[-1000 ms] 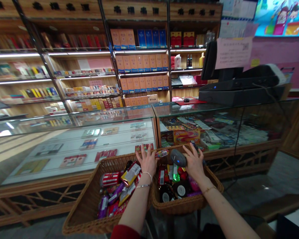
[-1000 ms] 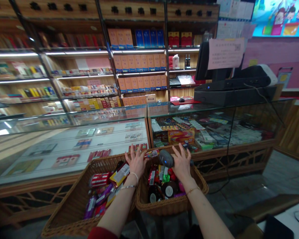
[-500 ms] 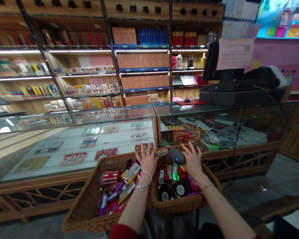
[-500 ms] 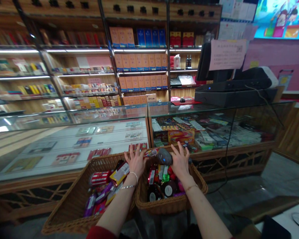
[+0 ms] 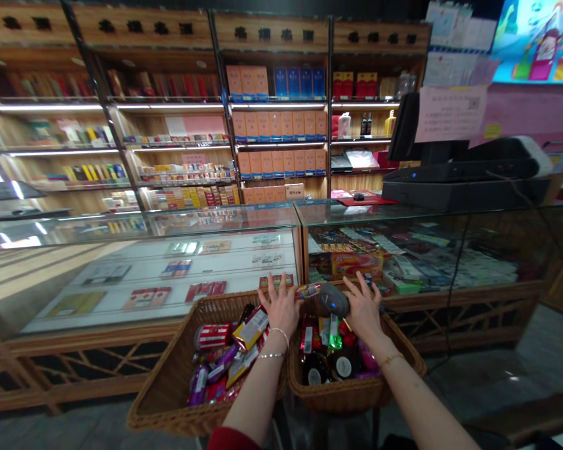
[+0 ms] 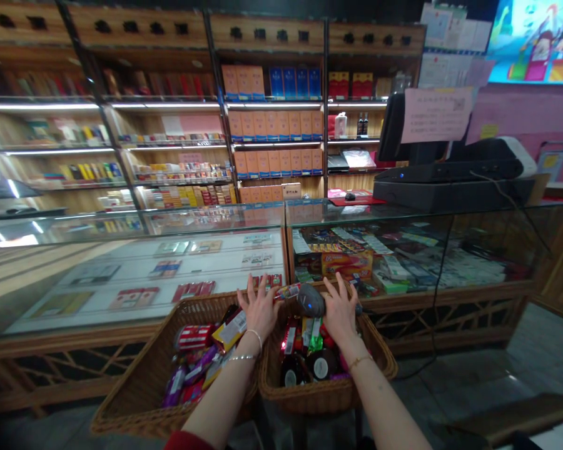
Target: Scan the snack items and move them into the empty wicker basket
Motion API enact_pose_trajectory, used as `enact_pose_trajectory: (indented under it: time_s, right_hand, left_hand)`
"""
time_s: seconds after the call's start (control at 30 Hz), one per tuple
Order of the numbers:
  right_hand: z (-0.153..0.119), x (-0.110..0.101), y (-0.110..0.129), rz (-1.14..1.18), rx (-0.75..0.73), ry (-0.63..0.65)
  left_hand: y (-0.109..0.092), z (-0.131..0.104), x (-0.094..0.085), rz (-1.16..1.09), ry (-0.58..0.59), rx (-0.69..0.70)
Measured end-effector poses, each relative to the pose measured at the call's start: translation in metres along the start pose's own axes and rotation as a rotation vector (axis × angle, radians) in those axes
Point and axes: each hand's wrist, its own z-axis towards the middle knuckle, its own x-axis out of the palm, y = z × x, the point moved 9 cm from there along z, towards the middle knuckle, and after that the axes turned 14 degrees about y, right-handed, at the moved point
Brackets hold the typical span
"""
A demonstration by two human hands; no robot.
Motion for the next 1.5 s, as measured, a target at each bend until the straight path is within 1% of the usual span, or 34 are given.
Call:
enact_pose_trajectory:
  time_s: [0.17, 0.3, 0.5, 0.7, 0.97, 1.2, 1.37, 1.5]
  right_hand:
    - [0.001, -0.001, 0.001, 0.015, 0.003, -0.016]
    - [0.000, 0.000, 0.003, 0.030, -0.014, -0.037]
    - [-0.001, -0.002, 0.009, 0.037, -0.019, -0.070]
    - [-0.001, 0.001, 0.019, 0.058, -0.030, -0.039]
    - [-0.002, 0.001, 0.035, 0.045, -0.076, -0.023]
    - [-0.007, 0.006, 0.047, 0.005, -0.069, -0.003]
    - [-0.009, 0.010, 0.051, -0.009, -0.073, 0.009]
    - [-0.009, 0.012, 0.053, -0.011, -0.085, 0.000]
  left_hand:
    - [0.002, 0.001, -0.009, -0.001, -0.016, -0.011]
    - [0.005, 0.004, -0.012, 0.009, -0.025, -0.019]
    - [0.016, 0.002, -0.017, 0.018, -0.030, -0.029]
    - [0.030, -0.010, -0.025, 0.034, -0.039, -0.057]
    - [0.047, -0.026, -0.045, 0.050, -0.079, -0.091]
    - [0.067, -0.040, -0.051, 0.029, -0.070, -0.149]
    - [0.084, -0.053, -0.057, 0.052, -0.080, -0.189]
    - [0.102, -0.062, -0.062, 0.073, -0.089, -0.228]
